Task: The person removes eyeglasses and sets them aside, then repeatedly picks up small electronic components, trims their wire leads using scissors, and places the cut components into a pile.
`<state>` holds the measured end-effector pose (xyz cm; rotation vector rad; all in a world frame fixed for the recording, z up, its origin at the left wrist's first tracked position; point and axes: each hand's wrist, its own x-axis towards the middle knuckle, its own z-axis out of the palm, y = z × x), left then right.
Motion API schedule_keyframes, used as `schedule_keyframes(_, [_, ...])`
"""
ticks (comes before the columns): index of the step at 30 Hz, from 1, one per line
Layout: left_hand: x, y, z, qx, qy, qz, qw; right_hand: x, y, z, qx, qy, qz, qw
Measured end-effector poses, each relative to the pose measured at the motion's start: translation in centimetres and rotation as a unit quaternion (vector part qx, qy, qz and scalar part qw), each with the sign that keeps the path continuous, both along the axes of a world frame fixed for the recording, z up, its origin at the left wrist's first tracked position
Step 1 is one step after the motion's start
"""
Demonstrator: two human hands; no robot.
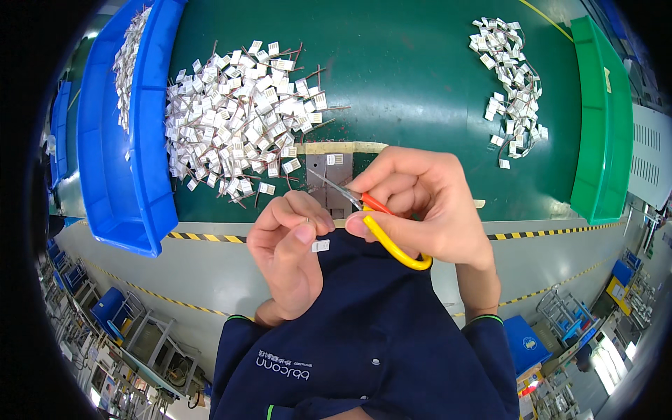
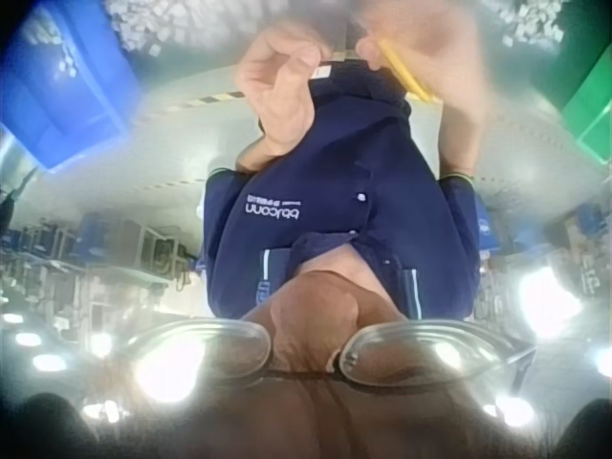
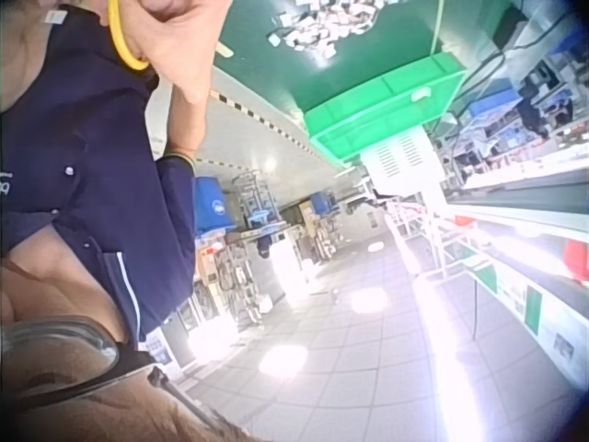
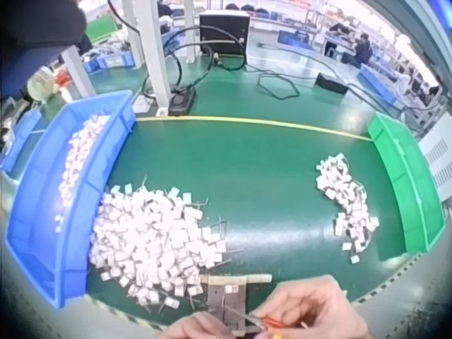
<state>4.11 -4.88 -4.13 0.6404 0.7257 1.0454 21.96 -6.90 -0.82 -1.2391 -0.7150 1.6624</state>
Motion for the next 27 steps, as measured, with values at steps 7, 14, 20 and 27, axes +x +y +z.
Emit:
schedule_keyframes(7, [-1.0, 1.0, -0.3, 0.071, 0.063, 0.044, 0.994, -0.5, -0.4, -0.6, -0.017, -0.017, -0.047, 0.999])
schedule_keyframes(14, [-1.8, 4.6, 0.3, 0.435, 0.526, 0.009, 0.731, -0.4, -1.1, -1.9, 0.01, -0.042, -0.074, 0.996])
schedule_keyframes(20, [-1.6, 3.7, -1.6, 0.493, 0.556, -0.041, 0.668, -0.6, -1.0, -1.4, -0.016, -0.032, -0.041, 0.999])
schedule_keyframes(27, [-1.4, 3.8, -2.0, 0.504, 0.554, -0.026, 0.663, -0.7, -1.2, -1.9, -0.008, -0.032, -0.039, 0.999])
